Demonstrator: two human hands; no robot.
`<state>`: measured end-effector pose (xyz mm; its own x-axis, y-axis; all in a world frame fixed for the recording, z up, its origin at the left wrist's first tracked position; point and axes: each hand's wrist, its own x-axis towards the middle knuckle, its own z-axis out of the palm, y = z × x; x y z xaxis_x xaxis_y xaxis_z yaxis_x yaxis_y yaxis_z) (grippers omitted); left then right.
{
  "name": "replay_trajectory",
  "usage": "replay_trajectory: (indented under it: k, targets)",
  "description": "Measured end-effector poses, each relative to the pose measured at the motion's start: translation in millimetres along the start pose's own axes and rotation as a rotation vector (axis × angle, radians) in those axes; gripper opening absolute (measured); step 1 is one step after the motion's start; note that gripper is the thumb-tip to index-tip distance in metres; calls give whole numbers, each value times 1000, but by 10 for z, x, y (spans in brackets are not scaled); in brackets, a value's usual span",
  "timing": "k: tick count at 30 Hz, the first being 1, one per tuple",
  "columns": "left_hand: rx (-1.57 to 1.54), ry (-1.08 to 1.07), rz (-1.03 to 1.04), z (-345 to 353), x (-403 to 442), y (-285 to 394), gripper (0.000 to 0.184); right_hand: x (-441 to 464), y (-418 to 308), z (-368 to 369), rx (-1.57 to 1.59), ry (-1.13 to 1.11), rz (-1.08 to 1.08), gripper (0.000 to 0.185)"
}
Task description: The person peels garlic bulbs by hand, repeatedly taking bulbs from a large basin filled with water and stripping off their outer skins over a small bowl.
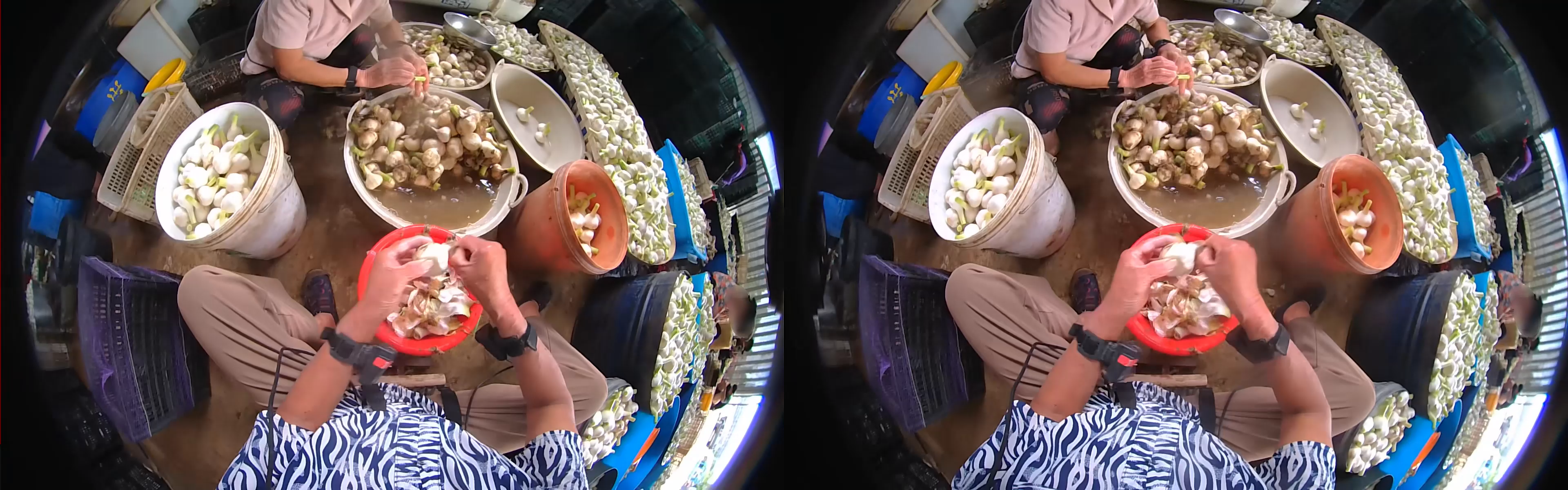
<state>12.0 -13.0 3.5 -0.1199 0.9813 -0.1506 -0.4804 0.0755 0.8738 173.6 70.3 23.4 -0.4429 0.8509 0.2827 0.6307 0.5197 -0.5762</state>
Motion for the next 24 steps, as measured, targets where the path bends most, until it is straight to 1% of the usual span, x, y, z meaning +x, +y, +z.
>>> replay_trajectory:
  k: [1,2,3,5,6,7,8,9,10,11,12,14,15,16,17,18,19,20,22,23,24]
  targets:
    - [-247,-112,-116,-44,-16,60,44,15,112,-28,-61,36,81,17]
    - [-351,-162,-143,-104,-55,119,44,31,293,-66,-200,-46,240,22]
    - [-350,-156,-143,-121,-71,131,44,-12,527,-36,-348,-202,234,22]
    - [-511,-178,-223,-230,-129,167,44,-174,473,-78,-243,-462,173,25]
    - [-442,-233,-193,-275,-114,108,47,-184,335,-107,-146,-412,114,26]
    - [-445,-223,-206,-296,-137,70,47,-157,152,-201,-54,-354,65,29]
    - [-416,-180,-211,-278,-142,32,47,-98,-145,-289,82,-296,3,26]
    - [-386,-149,-216,-241,-125,-9,47,-91,-195,-255,205,-216,-129,25]
    - [-372,-150,-206,-221,-99,-51,43,-107,-265,-219,172,-193,-228,24]
    - [-372,-160,-211,-202,-85,-89,43,-105,-329,-186,140,-171,-334,23]
    - [-377,-141,-210,-181,-77,-72,40,-79,-377,-175,115,-186,-381,23]
    - [-365,-81,-208,-167,-96,-43,33,-73,-321,-95,117,-205,-390,21]
    - [-363,-72,-204,-167,-108,-46,33,-66,-323,-65,110,-224,-393,19]
    - [-373,-74,-224,-169,-110,-53,33,-68,-338,-58,32,-156,-463,15]
    - [-382,-82,-245,-168,-103,-56,33,-82,-355,-51,35,-154,-465,15]
    - [-418,-82,-258,-164,-99,-72,33,-106,-363,-54,-55,-178,-427,12]
    - [-417,-86,-257,-162,-106,-85,33,-111,-361,-63,-147,-200,-390,10]
    - [-415,-102,-225,-153,-111,-97,32,-100,-306,-47,-153,-195,-391,10]
    - [-410,-118,-186,-134,-110,-61,31,-59,-207,-18,60,-159,-77,9]
    - [-419,-117,-177,-137,-83,-21,33,-32,-150,-90,161,-218,-47,10]
    - [-430,-111,-172,-136,-79,19,36,-15,-172,-124,219,-214,-131,10]
